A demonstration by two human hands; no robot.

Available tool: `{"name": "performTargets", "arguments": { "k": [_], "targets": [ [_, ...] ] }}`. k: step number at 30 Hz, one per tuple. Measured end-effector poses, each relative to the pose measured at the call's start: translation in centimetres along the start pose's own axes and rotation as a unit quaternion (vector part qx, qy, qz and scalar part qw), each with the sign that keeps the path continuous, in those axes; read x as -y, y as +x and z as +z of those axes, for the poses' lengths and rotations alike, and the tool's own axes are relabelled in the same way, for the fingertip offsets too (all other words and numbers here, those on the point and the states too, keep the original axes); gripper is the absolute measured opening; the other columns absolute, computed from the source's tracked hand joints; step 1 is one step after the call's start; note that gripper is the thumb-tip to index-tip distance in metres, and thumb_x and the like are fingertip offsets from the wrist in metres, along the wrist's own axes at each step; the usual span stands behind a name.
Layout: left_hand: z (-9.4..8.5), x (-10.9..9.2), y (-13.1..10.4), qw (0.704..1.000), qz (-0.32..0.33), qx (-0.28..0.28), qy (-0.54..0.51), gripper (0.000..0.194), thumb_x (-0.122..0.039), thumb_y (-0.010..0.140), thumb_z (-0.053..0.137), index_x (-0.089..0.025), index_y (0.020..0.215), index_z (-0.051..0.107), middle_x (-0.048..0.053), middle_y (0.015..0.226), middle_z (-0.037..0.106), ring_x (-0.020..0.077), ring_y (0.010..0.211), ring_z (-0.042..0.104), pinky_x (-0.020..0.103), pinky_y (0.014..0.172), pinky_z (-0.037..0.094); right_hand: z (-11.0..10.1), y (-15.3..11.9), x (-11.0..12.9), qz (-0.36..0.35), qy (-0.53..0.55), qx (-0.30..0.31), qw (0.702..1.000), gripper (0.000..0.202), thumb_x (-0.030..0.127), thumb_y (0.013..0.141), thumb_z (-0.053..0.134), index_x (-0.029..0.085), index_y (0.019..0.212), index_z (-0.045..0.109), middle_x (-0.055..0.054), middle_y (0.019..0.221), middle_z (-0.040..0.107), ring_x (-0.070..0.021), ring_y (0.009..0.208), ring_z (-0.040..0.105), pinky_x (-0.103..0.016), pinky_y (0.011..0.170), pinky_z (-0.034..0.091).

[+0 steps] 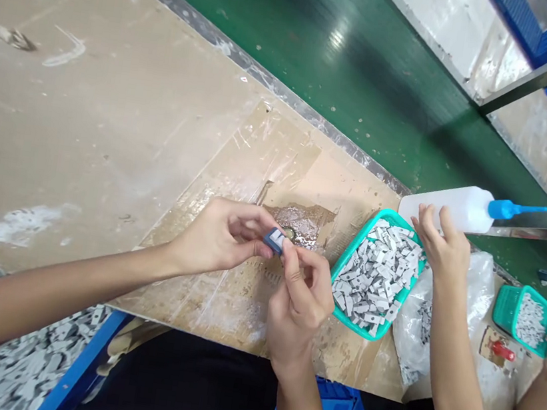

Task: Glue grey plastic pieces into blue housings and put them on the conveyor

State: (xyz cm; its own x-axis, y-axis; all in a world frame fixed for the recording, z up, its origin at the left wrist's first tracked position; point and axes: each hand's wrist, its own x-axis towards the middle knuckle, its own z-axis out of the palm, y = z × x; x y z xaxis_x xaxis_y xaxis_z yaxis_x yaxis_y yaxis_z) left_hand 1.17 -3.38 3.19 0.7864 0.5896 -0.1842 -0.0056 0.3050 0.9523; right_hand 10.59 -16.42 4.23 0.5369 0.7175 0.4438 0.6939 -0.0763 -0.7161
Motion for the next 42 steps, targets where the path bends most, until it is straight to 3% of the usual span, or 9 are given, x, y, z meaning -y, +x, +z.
{"name": "performTargets", "arguments": {
  "k": [11,15,18,22,27,33,37,39,42],
  "targets": [
    [-0.4,0.2,0.2,0.999,-0.011,-0.013,0.038,0.019,-0.001,0.07,0.064,-0.012,0.084,0.068,0.005,0.08,0.075,0.0171,0.072,0.074,0.022,0.067,0.06,1.5,-0.7,0.1,0.008,0.012,-0.008,1.0,0.057,-0.003,0.091,0.05,0.036,0.13,0.063,-0.003,0.096,0.063,-0.0126,0.088,0.064,-0.028,0.071,0.055],
    [-0.9,-0.4,0.7,0.999,0.001,-0.006,0.048,0.031,-0.005,0.073,0.067,-0.015,0.102,0.07,0.002,0.08,0.07,0.0133,0.071,0.069,0.021,0.068,0.057,1.5,0.2,-0.2,0.007,0.003,0.019,1.0,0.045,0.005,0.094,0.05,0.032,0.128,0.066,-0.004,0.097,0.066,-0.013,0.089,0.066,-0.028,0.076,0.056],
    [-1.6,-0.6,1.4,0.998,-0.024,0.027,-0.053,0.031,-0.013,0.075,0.072,-0.018,0.106,0.07,0.002,0.083,0.068,0.0131,0.071,0.067,0.023,0.066,0.056,0.1,1.2,-0.1,0.029,-0.029,0.045,0.998,0.037,0.016,0.097,0.052,0.027,0.129,0.065,-0.006,0.101,0.069,-0.0143,0.092,0.067,-0.029,0.08,0.057],
    [-2.6,-0.6,2.2,0.967,-0.111,0.023,-0.229,0.019,-0.016,0.072,0.075,-0.016,0.088,0.067,0.001,0.074,0.063,0.0165,0.065,0.068,0.032,0.07,0.061,-3.1,1.2,-0.1,0.064,-0.073,-0.05,0.994,0.035,0.023,0.095,0.058,0.025,0.129,0.065,-0.007,0.102,0.071,-0.0165,0.092,0.067,-0.032,0.082,0.056],
    [-3.1,-0.6,2.3,0.938,-0.164,0.009,-0.306,0.019,-0.006,0.074,0.064,-0.019,0.089,0.062,0.0,0.067,0.061,0.0152,0.059,0.066,0.029,0.065,0.06,-5.7,-0.5,-1.0,0.116,-0.082,-0.13,0.981,0.035,0.03,0.093,0.063,0.025,0.127,0.067,-0.007,0.099,0.072,-0.0172,0.08,0.068,-0.031,0.071,0.057],
    [-3.0,-0.5,2.3,0.937,-0.167,0.01,-0.307,0.025,-0.002,0.07,0.06,-0.017,0.089,0.063,0.002,0.067,0.064,0.0158,0.059,0.067,0.025,0.059,0.059,-7.3,-1.8,-2.3,0.165,-0.087,-0.194,0.963,0.037,0.038,0.092,0.064,0.021,0.124,0.07,-0.008,0.093,0.072,-0.0178,0.073,0.067,-0.032,0.065,0.057],
    [-3.0,-1.4,2.5,0.949,-0.154,-0.021,-0.273,0.034,-0.001,0.073,0.063,-0.015,0.103,0.067,0.001,0.071,0.065,0.0155,0.066,0.07,0.024,0.068,0.062,-9.5,-2.4,-3.9,0.192,-0.09,-0.241,0.947,0.038,0.04,0.09,0.066,0.022,0.123,0.07,-0.009,0.096,0.072,-0.0191,0.073,0.067,-0.033,0.063,0.058],
    [-3.3,-2.0,3.1,0.952,-0.164,-0.021,-0.258,0.034,-0.005,0.076,0.068,-0.017,0.107,0.068,0.002,0.077,0.068,0.0144,0.07,0.071,0.021,0.071,0.061,-10.8,-2.9,-4.9,0.208,-0.099,-0.259,0.938,0.037,0.04,0.089,0.067,0.026,0.122,0.071,-0.008,0.097,0.073,-0.0204,0.073,0.069,-0.034,0.064,0.059],
    [-4.2,-3.1,5.6,0.962,-0.18,-0.034,-0.202,0.019,-0.014,0.073,0.079,-0.016,0.09,0.071,0.002,0.08,0.071,0.0132,0.071,0.069,0.017,0.069,0.059,-12.2,-3.8,-6.6,0.215,-0.104,-0.274,0.932,0.037,0.046,0.083,0.071,0.036,0.119,0.073,-0.005,0.094,0.075,-0.022,0.069,0.072,-0.031,0.058,0.059]
  ]
}}
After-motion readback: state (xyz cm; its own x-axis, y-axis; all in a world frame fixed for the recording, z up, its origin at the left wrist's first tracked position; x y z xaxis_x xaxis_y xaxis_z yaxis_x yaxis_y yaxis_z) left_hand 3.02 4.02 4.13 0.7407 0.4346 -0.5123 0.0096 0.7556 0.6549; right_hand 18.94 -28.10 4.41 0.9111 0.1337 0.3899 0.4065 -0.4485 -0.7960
